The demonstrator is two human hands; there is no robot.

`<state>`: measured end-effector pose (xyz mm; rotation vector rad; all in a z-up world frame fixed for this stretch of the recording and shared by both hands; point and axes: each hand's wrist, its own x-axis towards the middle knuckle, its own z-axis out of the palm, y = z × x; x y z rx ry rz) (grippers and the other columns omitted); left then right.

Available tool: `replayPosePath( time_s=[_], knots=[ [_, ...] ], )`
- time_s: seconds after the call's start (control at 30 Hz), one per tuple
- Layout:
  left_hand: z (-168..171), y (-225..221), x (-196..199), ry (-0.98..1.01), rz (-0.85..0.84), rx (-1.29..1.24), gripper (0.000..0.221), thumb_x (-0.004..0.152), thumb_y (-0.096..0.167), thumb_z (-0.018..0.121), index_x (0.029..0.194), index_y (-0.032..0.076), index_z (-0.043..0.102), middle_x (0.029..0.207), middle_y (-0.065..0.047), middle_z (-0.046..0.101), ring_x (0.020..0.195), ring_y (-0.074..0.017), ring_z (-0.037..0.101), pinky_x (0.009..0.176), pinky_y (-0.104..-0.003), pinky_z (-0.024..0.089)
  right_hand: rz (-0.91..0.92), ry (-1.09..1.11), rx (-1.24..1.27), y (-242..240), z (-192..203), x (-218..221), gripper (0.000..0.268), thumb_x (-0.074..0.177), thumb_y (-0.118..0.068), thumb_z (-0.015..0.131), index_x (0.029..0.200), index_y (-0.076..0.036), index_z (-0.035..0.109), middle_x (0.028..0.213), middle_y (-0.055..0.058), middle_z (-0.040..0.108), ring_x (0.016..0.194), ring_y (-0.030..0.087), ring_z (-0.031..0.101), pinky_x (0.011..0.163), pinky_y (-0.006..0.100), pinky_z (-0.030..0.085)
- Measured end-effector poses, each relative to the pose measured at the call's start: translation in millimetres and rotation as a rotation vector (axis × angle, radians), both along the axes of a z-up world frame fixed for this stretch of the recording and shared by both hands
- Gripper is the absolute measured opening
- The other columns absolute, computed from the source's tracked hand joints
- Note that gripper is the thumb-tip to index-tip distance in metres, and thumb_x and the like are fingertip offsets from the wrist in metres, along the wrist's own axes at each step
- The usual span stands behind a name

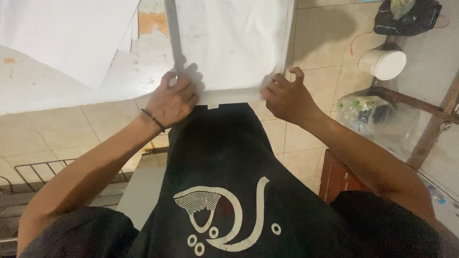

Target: Lining multiple metal baking trays with parchment paper and stacking them on a work table.

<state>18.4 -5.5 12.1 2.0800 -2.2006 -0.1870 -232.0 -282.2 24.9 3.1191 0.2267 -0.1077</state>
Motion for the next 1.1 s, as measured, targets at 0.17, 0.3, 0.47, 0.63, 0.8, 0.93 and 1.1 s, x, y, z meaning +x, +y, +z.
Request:
replayPosePath(
  time_s=[0.17, 0.3, 0.47, 0.63, 0.8, 0.93, 1.1],
  knots=[
    [28, -15, 3, -0.002, 0.023, 0.011, 0.01, 0.088, 0.015, 0.072, 0.081, 0.018, 0.078, 0.077, -0.002, 0.069, 0.103, -0.0238, 0.061, 0.107, -0.055, 0.031, 0.017, 0.002, 0.034, 7, -29, -3, 0.011, 0.089, -0.018, 0.069, 0.079, -0.018, 0.063, 0.071, -0.001, 0.058, 0.079, 0.017, 0.061, 0.094, 0.052, 0.036],
    [26, -21, -3, -0.081, 0.034, 0.039, 0.012, 0.09, 0.014, 0.072, 0.081, 0.019, 0.077, 0.077, -0.001, 0.069, 0.103, -0.0226, 0.06, 0.109, -0.055, 0.028, -0.022, 0.023, -0.018, 16, -18, 5, 0.009, 0.089, -0.017, 0.067, 0.081, -0.017, 0.064, 0.069, 0.002, 0.057, 0.074, 0.019, 0.06, 0.091, 0.053, 0.036],
    [17, -46, -33, 0.073, 0.05, -0.085, 0.005, 0.086, 0.015, 0.07, 0.081, 0.016, 0.073, 0.077, -0.006, 0.067, 0.093, -0.026, 0.062, 0.099, -0.054, 0.037, 0.032, -0.083, 0.278, 35, -45, 14, 0.017, 0.098, -0.018, 0.064, 0.082, -0.012, 0.062, 0.07, 0.005, 0.055, 0.066, 0.024, 0.062, 0.078, 0.043, 0.049],
    [31, -26, -8, -0.033, 0.026, 0.117, 0.01, 0.086, 0.017, 0.069, 0.081, 0.019, 0.076, 0.077, -0.002, 0.072, 0.102, -0.0256, 0.064, 0.105, -0.058, 0.032, -0.011, -0.033, 0.079, 24, -21, 12, 0.016, 0.088, -0.019, 0.071, 0.075, -0.016, 0.062, 0.061, -0.001, 0.051, 0.053, 0.018, 0.058, 0.076, 0.045, 0.049],
    [16, -8, 9, -0.071, -0.039, -0.001, 0.007, 0.086, 0.019, 0.07, 0.08, 0.019, 0.074, 0.077, -0.002, 0.07, 0.098, -0.0232, 0.064, 0.107, -0.055, 0.034, -0.002, -0.065, 0.053, 27, -9, 7, 0.017, 0.093, -0.015, 0.069, 0.077, -0.01, 0.065, 0.059, 0.004, 0.054, 0.051, 0.02, 0.062, 0.101, 0.057, 0.049],
    [71, -35, 16, -0.09, 0.043, 0.103, 0.011, 0.087, 0.022, 0.068, 0.078, 0.02, 0.074, 0.079, 0.0, 0.068, 0.099, -0.0219, 0.059, 0.106, -0.055, 0.033, 0.042, -0.071, 0.203, 1, 12, 28, 0.025, 0.097, -0.029, 0.065, 0.084, -0.009, 0.07, 0.069, 0.008, 0.059, 0.065, 0.027, 0.067, 0.097, 0.059, 0.048],
    [47, -90, 23, -0.184, -0.077, 0.364, 0.056, 0.105, 0.062, 0.03, 0.135, 0.032, 0.067, 0.132, -0.001, 0.069, 0.149, -0.0334, 0.043, 0.126, -0.06, 0.011, 0.08, -0.129, 0.221, -58, 16, 83, 0.017, 0.095, -0.026, 0.061, 0.082, -0.016, 0.064, 0.095, 0.007, 0.065, 0.106, 0.031, 0.057, 0.106, 0.05, 0.037]
  ],
)
